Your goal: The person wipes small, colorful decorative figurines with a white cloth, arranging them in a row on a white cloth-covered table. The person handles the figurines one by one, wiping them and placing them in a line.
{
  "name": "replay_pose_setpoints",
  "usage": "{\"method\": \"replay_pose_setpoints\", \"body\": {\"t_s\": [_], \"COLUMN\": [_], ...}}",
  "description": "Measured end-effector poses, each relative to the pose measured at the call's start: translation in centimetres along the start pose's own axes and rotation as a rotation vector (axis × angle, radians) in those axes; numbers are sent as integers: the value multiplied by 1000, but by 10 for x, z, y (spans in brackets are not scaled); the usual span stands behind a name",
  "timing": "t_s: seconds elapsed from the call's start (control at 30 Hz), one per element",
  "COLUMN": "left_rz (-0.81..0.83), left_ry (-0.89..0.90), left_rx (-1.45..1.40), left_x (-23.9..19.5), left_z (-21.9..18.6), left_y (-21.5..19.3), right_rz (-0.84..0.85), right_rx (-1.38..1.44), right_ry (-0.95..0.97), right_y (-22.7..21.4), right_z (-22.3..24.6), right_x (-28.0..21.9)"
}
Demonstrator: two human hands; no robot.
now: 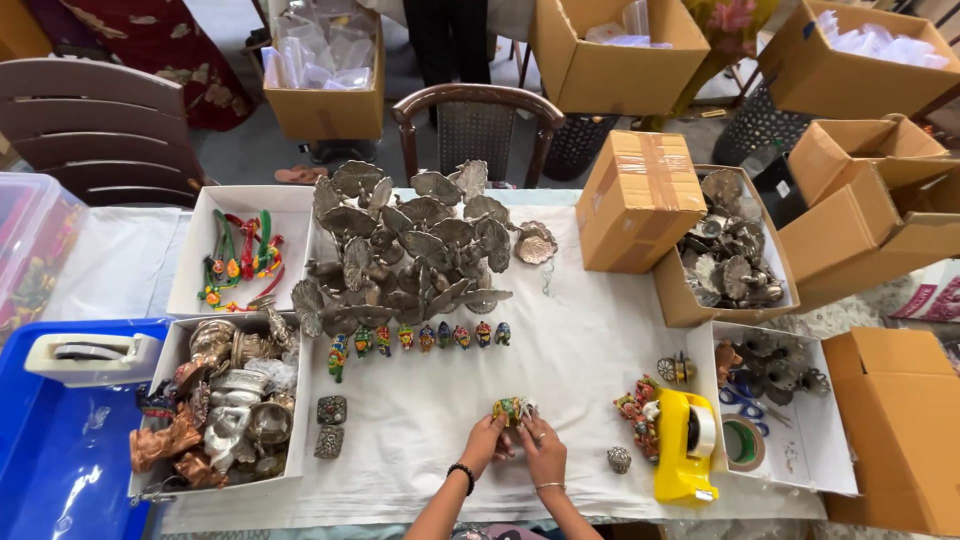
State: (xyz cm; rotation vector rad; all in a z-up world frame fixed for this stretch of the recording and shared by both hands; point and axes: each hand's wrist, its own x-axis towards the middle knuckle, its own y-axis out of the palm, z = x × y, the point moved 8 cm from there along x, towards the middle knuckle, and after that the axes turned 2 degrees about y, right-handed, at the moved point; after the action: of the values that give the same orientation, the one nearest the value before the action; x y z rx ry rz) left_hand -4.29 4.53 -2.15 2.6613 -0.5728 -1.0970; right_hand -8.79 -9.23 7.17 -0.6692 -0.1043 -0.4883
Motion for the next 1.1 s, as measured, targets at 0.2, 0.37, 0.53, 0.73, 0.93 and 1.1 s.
{"method": "replay_pose_setpoints", "body": {"t_s": [0.2, 0.37, 0.53, 0.73, 0.93, 1.1], "left_rz": [-20, 10, 24, 22, 24, 8], "left_ry": [10, 28, 7, -36, -16, -45], "left_rx": [32, 85, 65, 81, 17, 4], "left_x": [5, 4, 1, 13, 2, 1], "left_z": [8, 3, 6, 8, 1, 8], "left_y": [-5, -5, -6, -9, -2, -9], "right_rz": [30, 16, 172, 216, 180, 402], "right_rx": [-53, -56, 37, -42, -157, -125], "right_ry": [-151, 205, 421, -189, -113, -286], "right_y": [-3, 1, 20, 18, 33, 12], "right_z": [33, -28, -67, 58, 17, 63], "right_x": [21, 40, 41, 47, 58, 37]}}
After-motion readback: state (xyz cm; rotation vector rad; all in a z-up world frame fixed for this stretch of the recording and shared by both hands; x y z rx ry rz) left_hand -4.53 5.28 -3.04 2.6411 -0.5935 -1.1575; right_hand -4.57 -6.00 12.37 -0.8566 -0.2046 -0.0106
